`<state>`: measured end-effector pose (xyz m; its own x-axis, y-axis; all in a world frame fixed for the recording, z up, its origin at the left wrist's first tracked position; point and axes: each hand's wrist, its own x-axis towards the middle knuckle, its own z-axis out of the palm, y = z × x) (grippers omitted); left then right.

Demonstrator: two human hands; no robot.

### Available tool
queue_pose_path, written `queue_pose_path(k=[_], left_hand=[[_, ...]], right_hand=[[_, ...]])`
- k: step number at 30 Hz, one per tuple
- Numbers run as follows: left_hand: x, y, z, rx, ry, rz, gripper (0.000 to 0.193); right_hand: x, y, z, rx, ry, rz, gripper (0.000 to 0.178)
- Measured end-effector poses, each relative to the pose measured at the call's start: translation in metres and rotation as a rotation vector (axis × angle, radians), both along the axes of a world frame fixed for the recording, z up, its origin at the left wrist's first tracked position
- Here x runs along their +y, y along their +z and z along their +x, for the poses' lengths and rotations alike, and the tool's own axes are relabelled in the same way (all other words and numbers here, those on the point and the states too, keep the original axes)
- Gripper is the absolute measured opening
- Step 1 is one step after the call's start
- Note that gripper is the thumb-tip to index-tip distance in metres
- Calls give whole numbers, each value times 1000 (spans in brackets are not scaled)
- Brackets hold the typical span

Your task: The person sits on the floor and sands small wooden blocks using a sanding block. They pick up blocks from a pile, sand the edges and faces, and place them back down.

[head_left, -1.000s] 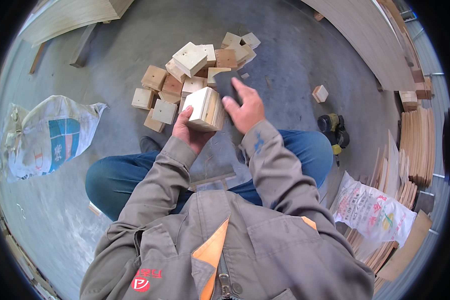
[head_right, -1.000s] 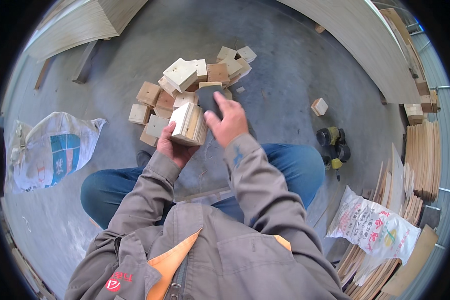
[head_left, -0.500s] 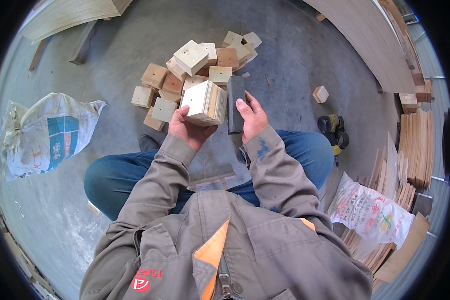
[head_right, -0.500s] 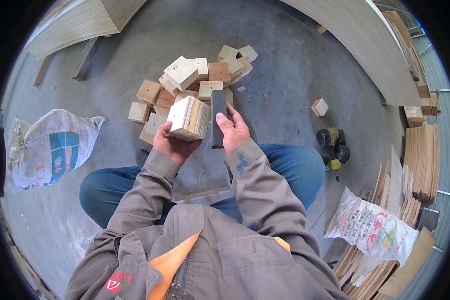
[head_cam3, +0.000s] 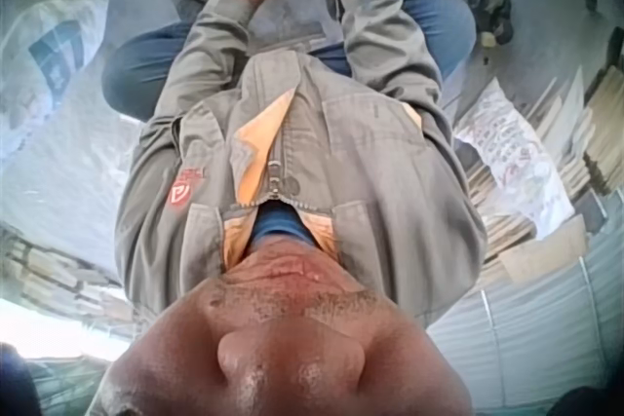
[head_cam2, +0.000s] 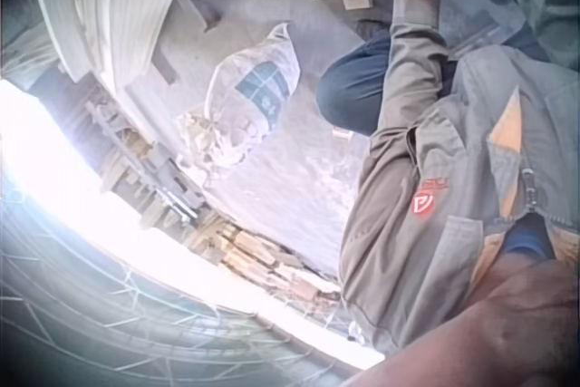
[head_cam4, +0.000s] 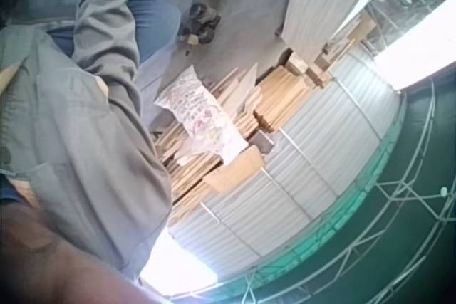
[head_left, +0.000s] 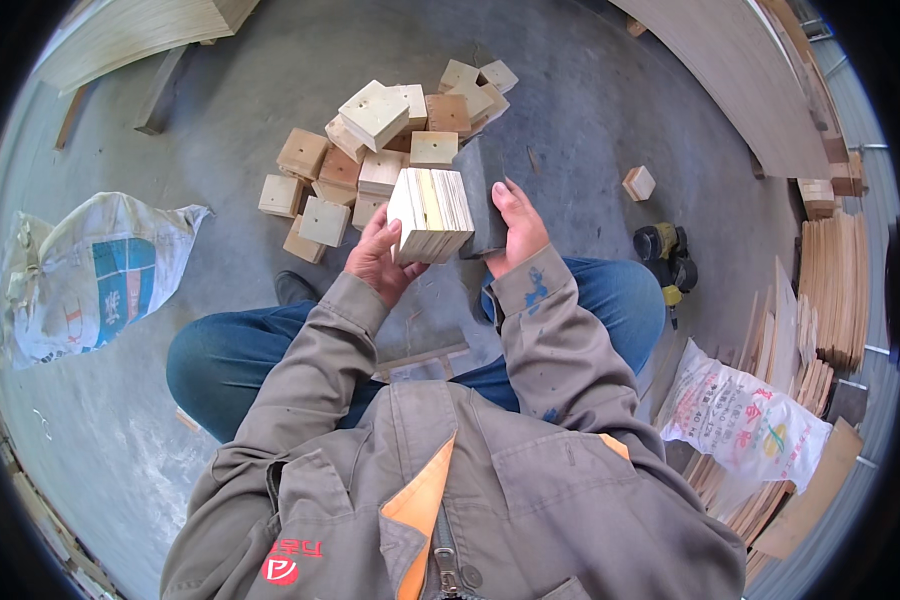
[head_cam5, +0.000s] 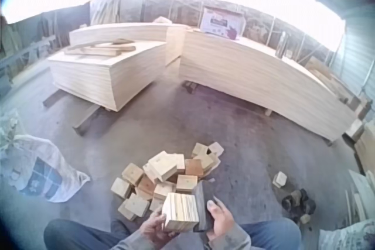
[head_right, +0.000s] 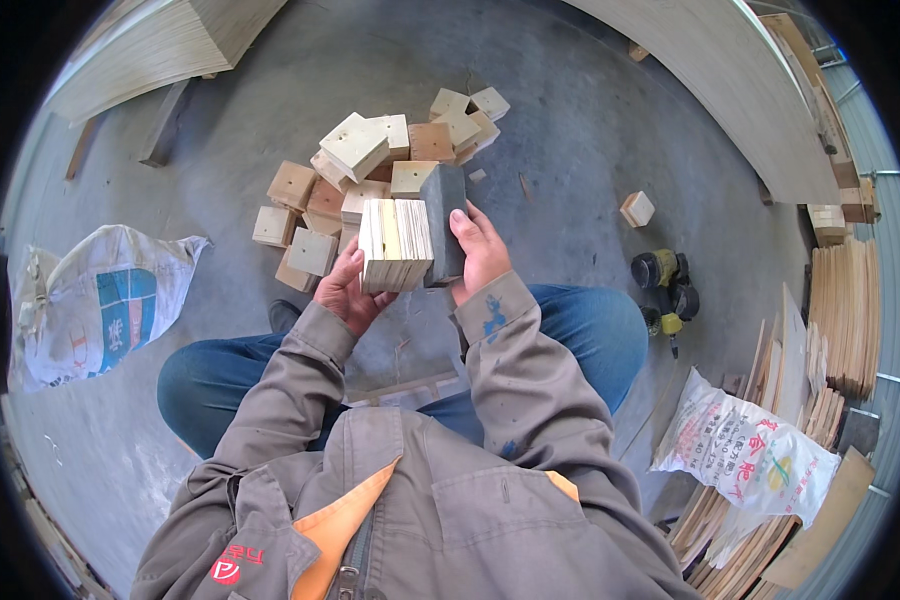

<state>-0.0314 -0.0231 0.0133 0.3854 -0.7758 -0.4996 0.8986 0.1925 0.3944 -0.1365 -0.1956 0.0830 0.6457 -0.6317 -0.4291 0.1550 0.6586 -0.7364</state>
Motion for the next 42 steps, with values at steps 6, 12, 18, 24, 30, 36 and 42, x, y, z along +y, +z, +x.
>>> queue_pose_path(k=[6,12,18,24,30,36,42], left_hand=[[-5,8,7,-226,-73,55,75],[-8,5,5,-294,-127,53,93],[-9,-12,3,-706,-134,229,98],[-6,8,4,-359,-95,349,79],[-7,-5,3,-273,3,375,71],[-9,-12,4,-297,16,405,70],[0,-11,17,-206,35,406,46]], right_hand=[[-9,-9,-6,-6,34,50,47],[-15,-15,-5,26,17,129,50],[-17,-13,-4,88,-8,144,52],[-12,-17,0,150,-62,-10,51],[-20,-32,-6,345,34,-755,60],[-2,-22,-9,600,253,-1521,66],[31,-16,-17,500,419,-1702,67]])
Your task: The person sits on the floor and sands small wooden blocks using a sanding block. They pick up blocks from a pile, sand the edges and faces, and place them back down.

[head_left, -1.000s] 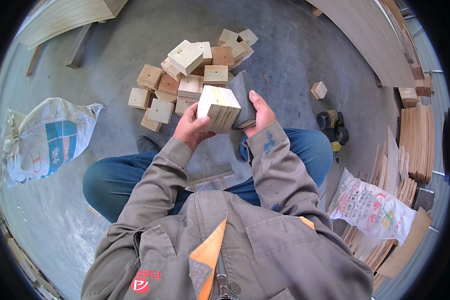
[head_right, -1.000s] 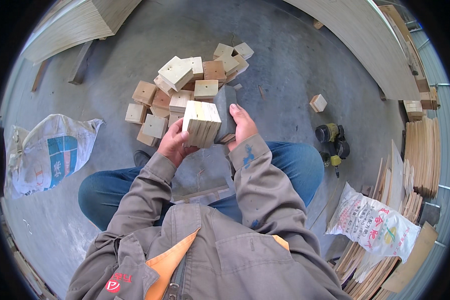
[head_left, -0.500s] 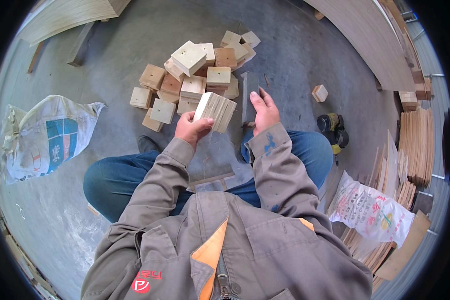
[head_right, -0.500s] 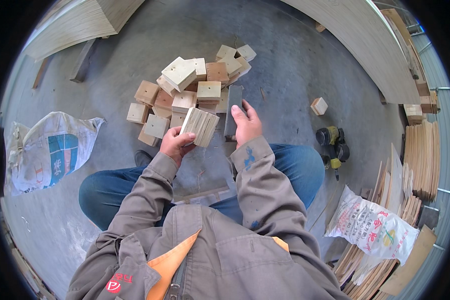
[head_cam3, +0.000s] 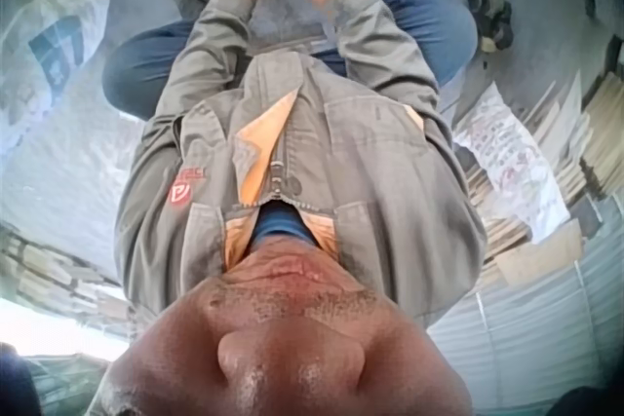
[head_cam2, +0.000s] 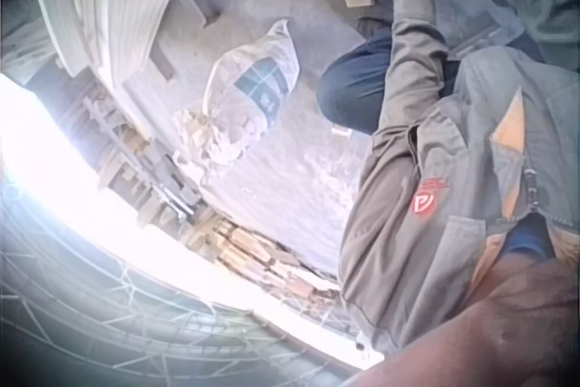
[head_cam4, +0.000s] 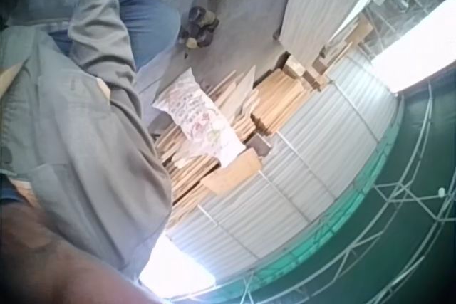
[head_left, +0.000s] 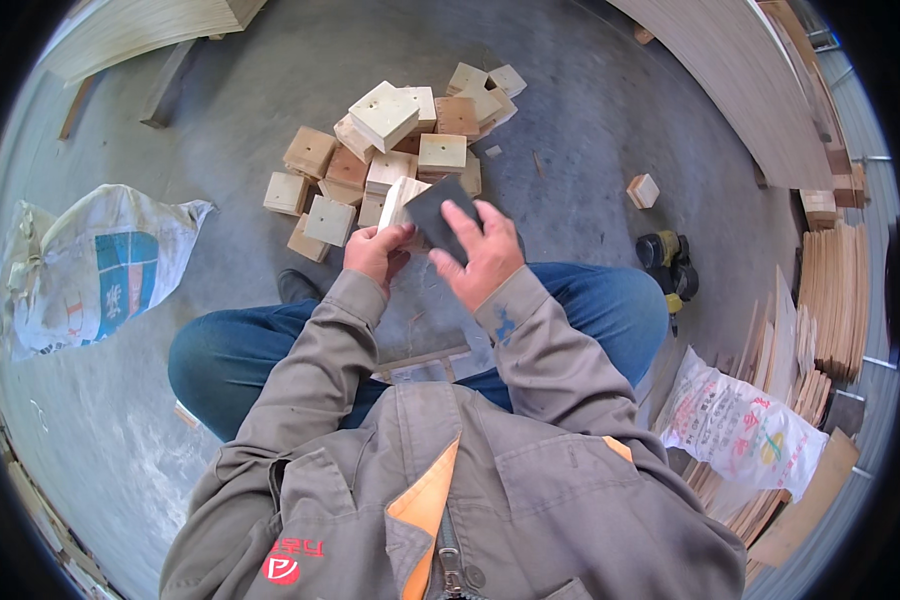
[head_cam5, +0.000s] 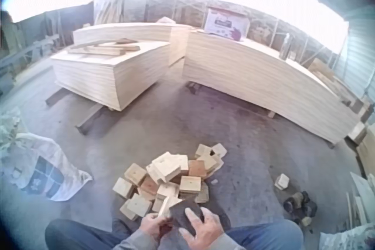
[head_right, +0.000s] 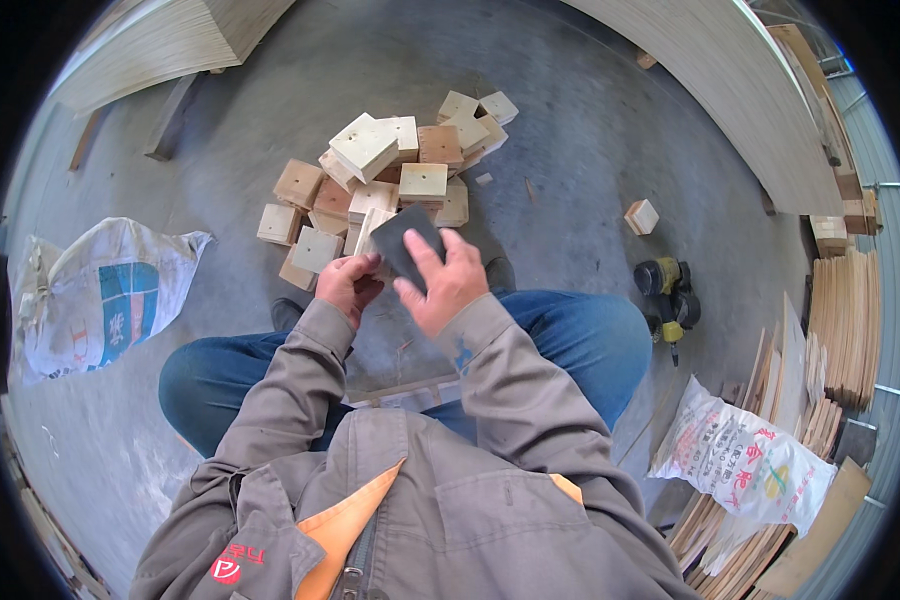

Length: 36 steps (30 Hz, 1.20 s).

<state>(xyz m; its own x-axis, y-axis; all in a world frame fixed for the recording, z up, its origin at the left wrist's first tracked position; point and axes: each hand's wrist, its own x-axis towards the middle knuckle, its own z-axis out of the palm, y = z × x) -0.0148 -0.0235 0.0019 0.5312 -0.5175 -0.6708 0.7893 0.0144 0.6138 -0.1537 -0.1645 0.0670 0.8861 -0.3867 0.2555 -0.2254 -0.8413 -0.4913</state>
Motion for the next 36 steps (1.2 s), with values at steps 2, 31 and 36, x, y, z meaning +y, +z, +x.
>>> queue_pose_path(k=[2,31,36], left_hand=[[5,-1,6,-12,5,-4,38],[53,93,68,-126,267,-390,39],[123,134,115,-443,499,-423,10]], right_hand=[[10,2,-1,5,42,17,68],[-147,106,-40,-247,-418,128,60],[-206,78,-68,-386,-540,502,58]])
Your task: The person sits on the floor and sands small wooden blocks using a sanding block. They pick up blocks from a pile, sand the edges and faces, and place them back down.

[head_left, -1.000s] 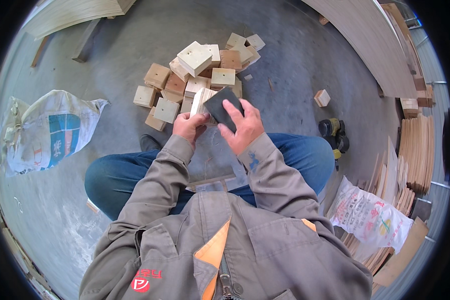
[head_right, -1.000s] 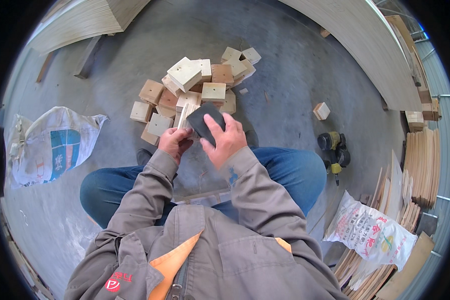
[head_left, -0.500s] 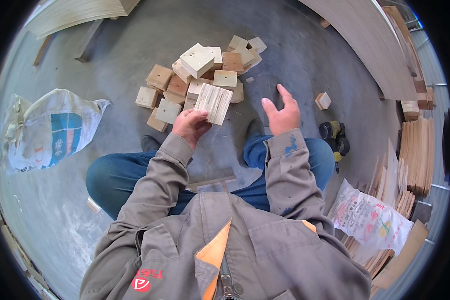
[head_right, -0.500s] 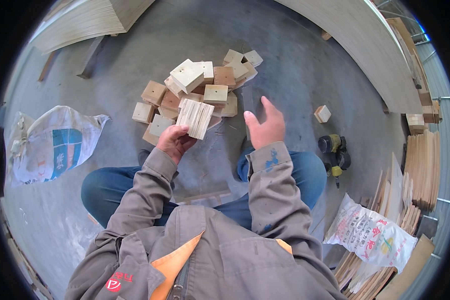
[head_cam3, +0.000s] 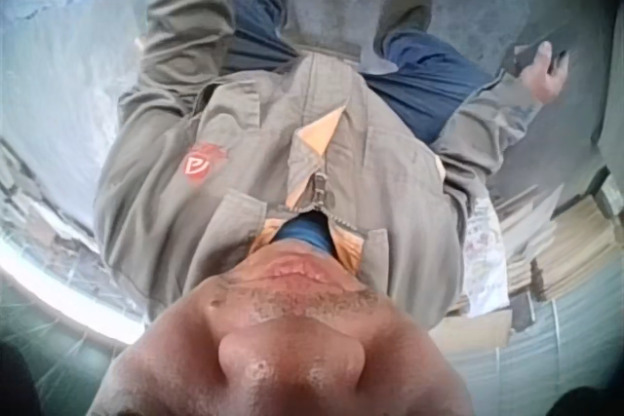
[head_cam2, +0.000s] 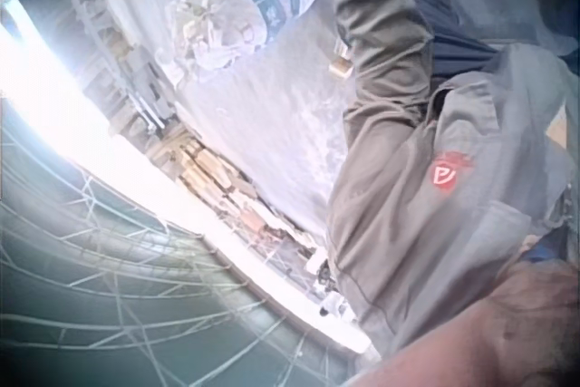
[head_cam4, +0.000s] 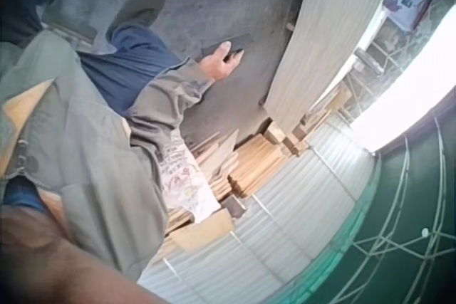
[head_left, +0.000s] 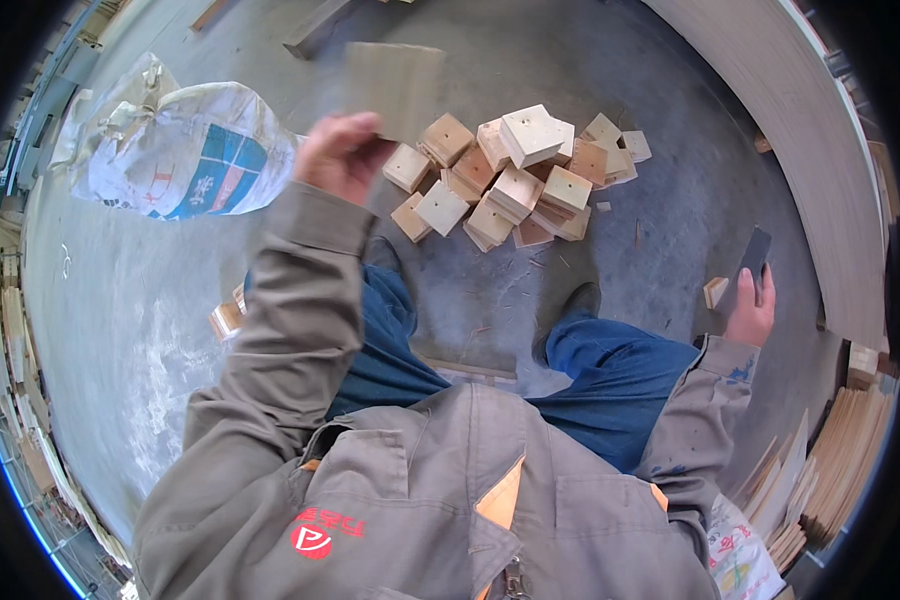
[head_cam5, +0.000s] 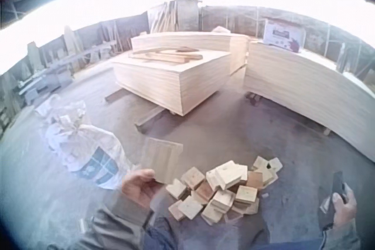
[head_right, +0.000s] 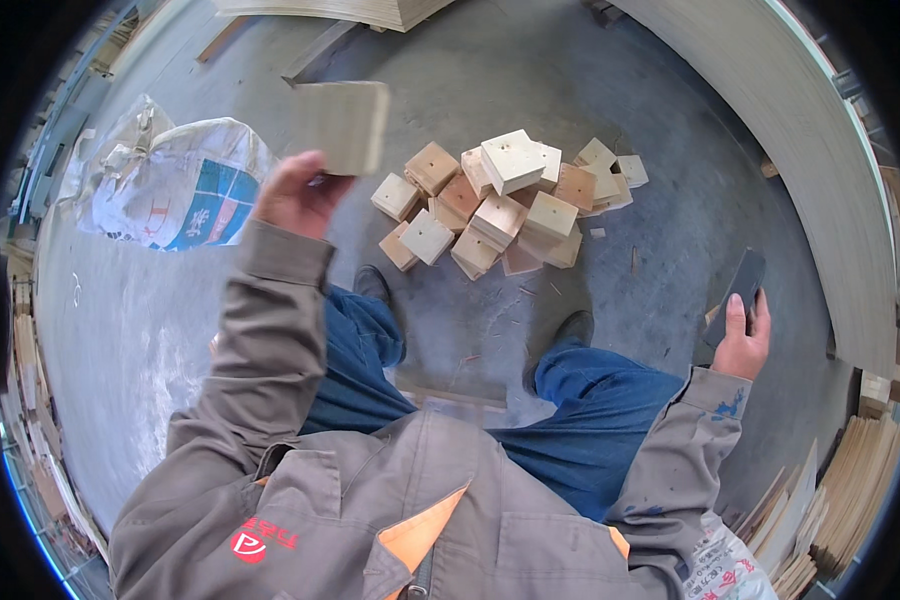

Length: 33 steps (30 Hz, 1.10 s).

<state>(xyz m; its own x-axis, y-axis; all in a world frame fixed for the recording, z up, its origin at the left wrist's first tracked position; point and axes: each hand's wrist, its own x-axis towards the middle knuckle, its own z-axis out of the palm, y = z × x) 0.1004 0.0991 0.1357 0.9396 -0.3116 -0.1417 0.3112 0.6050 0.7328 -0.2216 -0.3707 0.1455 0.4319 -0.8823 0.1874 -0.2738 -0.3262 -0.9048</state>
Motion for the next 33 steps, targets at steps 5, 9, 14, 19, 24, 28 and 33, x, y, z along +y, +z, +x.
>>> queue_pose_path(k=[5,9,14,19,24,28,33], left_hand=[[133,7,51,-145,-27,134,52],[228,-56,56,18,292,494,54],[302,-175,20,376,514,735,43],[367,-305,-32,479,517,1073,64],[333,-308,-53,533,288,1475,75],[342,-332,-57,596,330,1648,84],[352,-360,-48,545,180,1643,90]], right_hand=[[-28,-30,-15,-6,15,157,61],[-37,-40,-14,78,73,99,62],[-45,-46,-23,177,108,92,60],[-53,-56,-24,297,116,71,59],[-40,-45,-16,432,71,-19,58],[-35,-52,-5,466,91,15,58],[-34,-54,4,519,107,22,58]])
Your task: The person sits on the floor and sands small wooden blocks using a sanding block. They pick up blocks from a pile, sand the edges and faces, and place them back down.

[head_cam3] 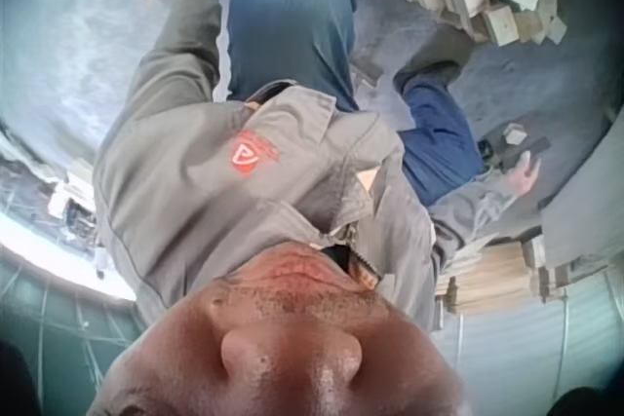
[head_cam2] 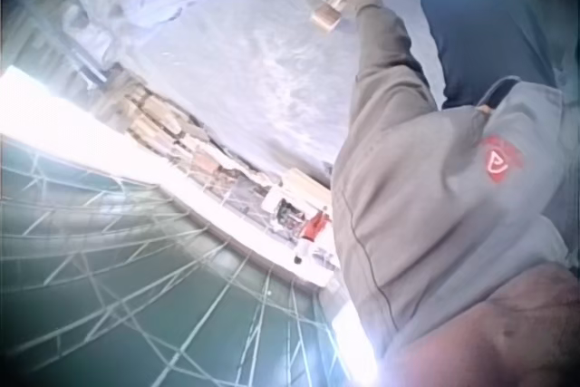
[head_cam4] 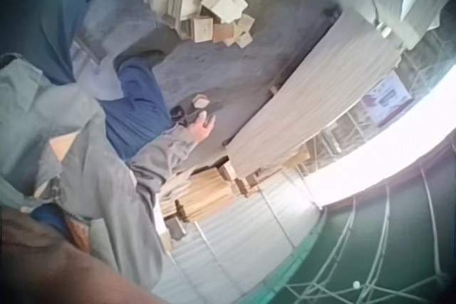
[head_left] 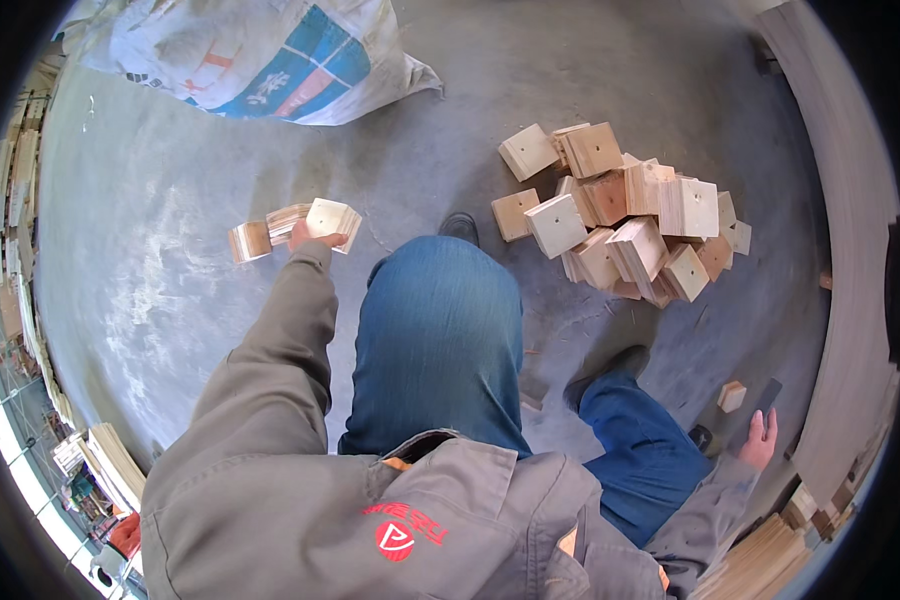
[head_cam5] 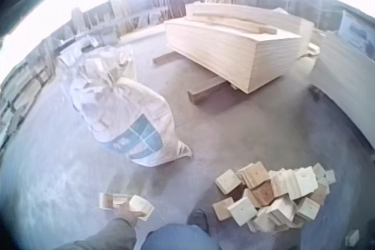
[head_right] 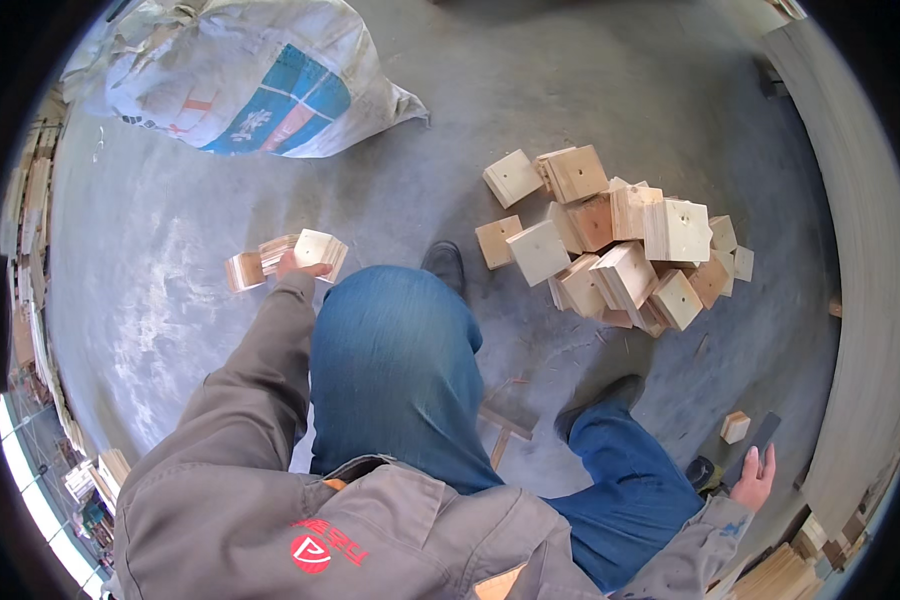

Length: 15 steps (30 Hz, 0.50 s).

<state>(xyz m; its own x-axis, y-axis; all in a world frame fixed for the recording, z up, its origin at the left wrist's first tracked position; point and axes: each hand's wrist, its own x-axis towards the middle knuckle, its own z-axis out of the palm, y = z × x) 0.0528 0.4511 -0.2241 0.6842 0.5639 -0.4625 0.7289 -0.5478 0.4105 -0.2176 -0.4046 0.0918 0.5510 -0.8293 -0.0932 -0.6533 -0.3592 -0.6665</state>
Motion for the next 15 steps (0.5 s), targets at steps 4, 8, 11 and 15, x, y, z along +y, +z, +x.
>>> queue_pose_path(k=[4,8,11,15], left_hand=[[6,-25,0,23,23,31,91],[5,-33,1,1,48,29,95],[2,-27,6,47,-31,110,99],[-9,-24,10,16,-36,188,103]], right_hand=[[-5,-7,5,-13,31,64,60],[-4,-10,9,5,51,45,62],[-1,-11,11,17,77,31,62],[4,-11,13,11,80,21,62]])
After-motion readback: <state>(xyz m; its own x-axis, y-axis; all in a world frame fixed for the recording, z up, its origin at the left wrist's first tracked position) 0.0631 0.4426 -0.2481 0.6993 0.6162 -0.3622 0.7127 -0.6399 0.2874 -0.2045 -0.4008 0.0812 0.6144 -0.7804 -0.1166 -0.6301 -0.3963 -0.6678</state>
